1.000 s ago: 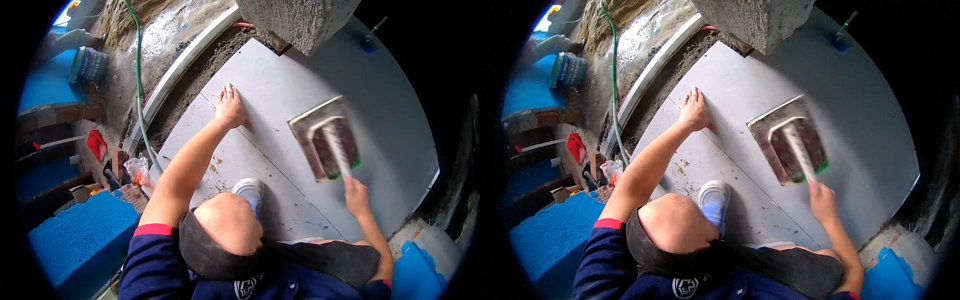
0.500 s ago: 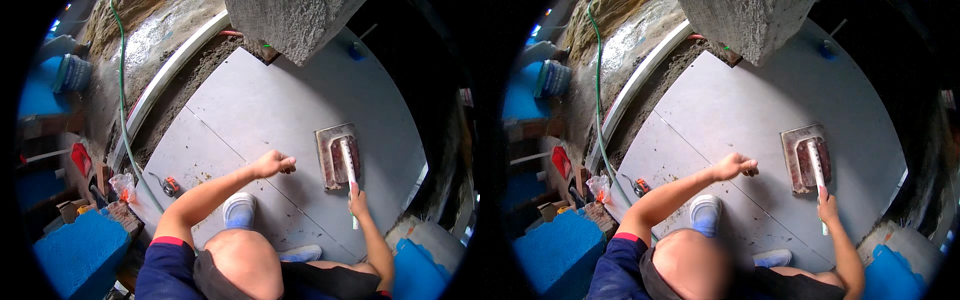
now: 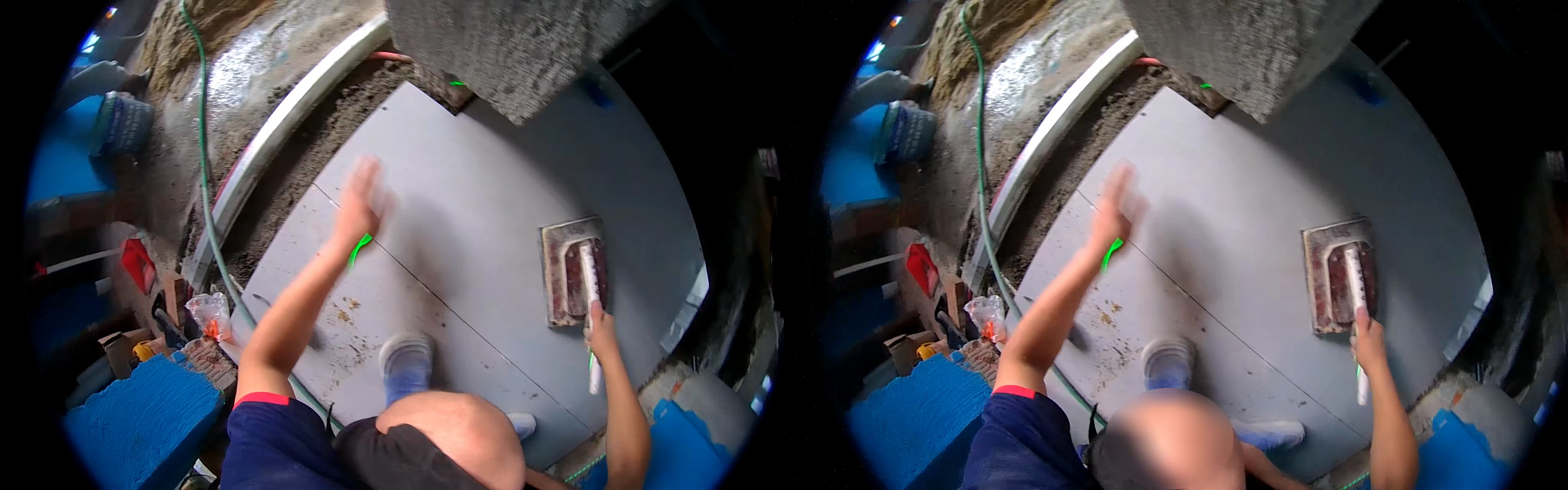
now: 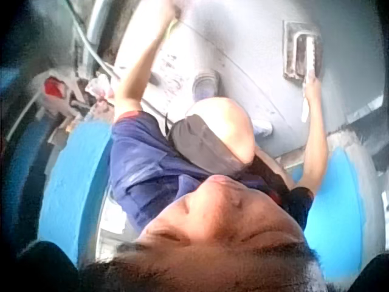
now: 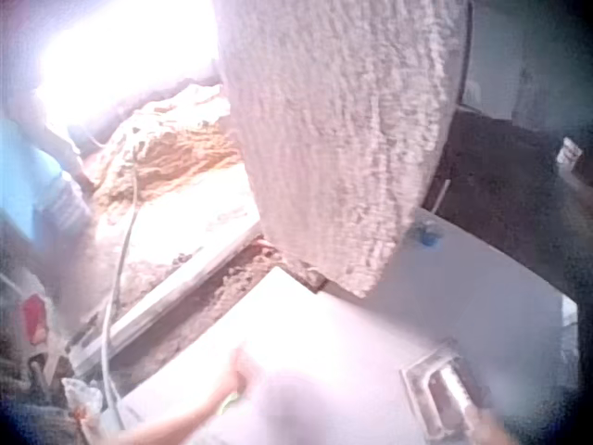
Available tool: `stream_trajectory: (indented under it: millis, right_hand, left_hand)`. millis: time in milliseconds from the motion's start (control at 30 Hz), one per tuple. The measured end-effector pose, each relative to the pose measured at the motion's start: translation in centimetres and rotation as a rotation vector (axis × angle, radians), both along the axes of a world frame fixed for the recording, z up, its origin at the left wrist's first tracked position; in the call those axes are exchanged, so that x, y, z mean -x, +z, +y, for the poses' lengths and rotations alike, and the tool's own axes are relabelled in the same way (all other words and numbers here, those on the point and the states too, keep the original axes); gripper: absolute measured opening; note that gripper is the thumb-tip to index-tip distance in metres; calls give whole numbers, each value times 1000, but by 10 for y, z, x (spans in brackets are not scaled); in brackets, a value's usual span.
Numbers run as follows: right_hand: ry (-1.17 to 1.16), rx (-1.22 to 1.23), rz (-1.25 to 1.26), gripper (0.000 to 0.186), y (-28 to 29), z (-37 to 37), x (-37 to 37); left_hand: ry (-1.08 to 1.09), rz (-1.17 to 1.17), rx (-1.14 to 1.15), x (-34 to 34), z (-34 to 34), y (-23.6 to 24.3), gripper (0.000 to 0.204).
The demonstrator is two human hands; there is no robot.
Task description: The person applies adhesive and places a large floor tile, using a notched trowel to spread the mortar and a laser level to ensure alignment.
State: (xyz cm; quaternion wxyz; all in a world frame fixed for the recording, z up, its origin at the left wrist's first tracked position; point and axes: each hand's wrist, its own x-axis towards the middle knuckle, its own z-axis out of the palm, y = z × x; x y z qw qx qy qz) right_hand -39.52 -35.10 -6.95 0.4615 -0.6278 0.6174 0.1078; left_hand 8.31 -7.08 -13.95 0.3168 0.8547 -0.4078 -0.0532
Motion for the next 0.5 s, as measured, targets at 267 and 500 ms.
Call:
stream_trajectory:
  millis: [267, 500]
  right_hand:
    - [-286, 68, -439, 43, 96, 29, -56]
    - [326, 286, 13, 63, -45, 56, -99]
  left_hand:
    - [-120, -111, -547, 74, 84, -16, 97]
    - [15, -68, -449, 93, 48, -9, 107]
